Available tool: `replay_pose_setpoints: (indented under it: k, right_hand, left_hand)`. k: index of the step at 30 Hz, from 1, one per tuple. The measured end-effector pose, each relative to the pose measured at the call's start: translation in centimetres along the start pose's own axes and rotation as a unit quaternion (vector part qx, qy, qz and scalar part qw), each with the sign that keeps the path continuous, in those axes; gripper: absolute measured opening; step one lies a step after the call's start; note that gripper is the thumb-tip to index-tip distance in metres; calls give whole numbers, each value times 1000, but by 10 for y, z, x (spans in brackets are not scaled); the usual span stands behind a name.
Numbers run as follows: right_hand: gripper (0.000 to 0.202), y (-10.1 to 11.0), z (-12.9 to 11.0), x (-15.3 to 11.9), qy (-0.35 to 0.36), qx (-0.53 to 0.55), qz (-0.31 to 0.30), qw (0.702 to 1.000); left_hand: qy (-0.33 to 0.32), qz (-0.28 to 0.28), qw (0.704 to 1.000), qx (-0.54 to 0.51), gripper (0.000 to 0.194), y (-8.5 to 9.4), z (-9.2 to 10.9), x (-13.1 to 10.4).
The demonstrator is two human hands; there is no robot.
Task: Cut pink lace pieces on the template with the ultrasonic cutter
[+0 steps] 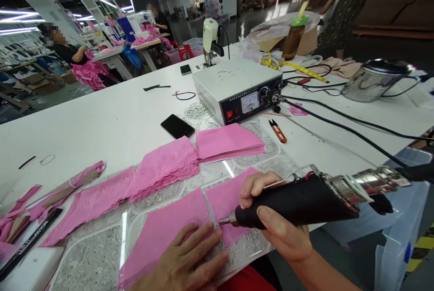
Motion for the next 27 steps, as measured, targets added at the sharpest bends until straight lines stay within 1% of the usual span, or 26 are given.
replay_pose_setpoints:
  k: [5,13,17,20,22,24,27]
  right_hand:
    - [17,1,3,-4,-24,5,4,1000]
    - [16,-2,3,-7,-17,-20,-16,1000]
    - [16,2,5,-6,-16,-4,-10,1000]
    - [12,15,6,-2,12,0,35,999]
    - [10,26,6,2,42,-5,78,996]
    - [10,34,8,6,65,-15,109,992]
    - [10,38,14,11,68,-32,123,990]
  left_hand:
    - [-5,-7,1000,3,40,-2,1,1]
    - [-7,-4,1000,5,39,-3,1,1]
    - [-6,-7,1000,1,34,0,-1,2]
    - [-2,-15,1000,-14,37,8,-7,6]
    - [22,-34,999,-22,39,11,-17,11]
    - [63,-53,996,-26,40,10,-30,15]
    - [109,-59,992,-33,41,3,-45,18]
Point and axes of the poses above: each hand's wrist, its own x-axis towards the middle knuckle, its own y-axis out of the back of the hand, z = x × y, the point moved 7 cm from there along x, towards the middle knuckle, and after that the axes turned 13 degrees about -z, right-handed, at the moved point
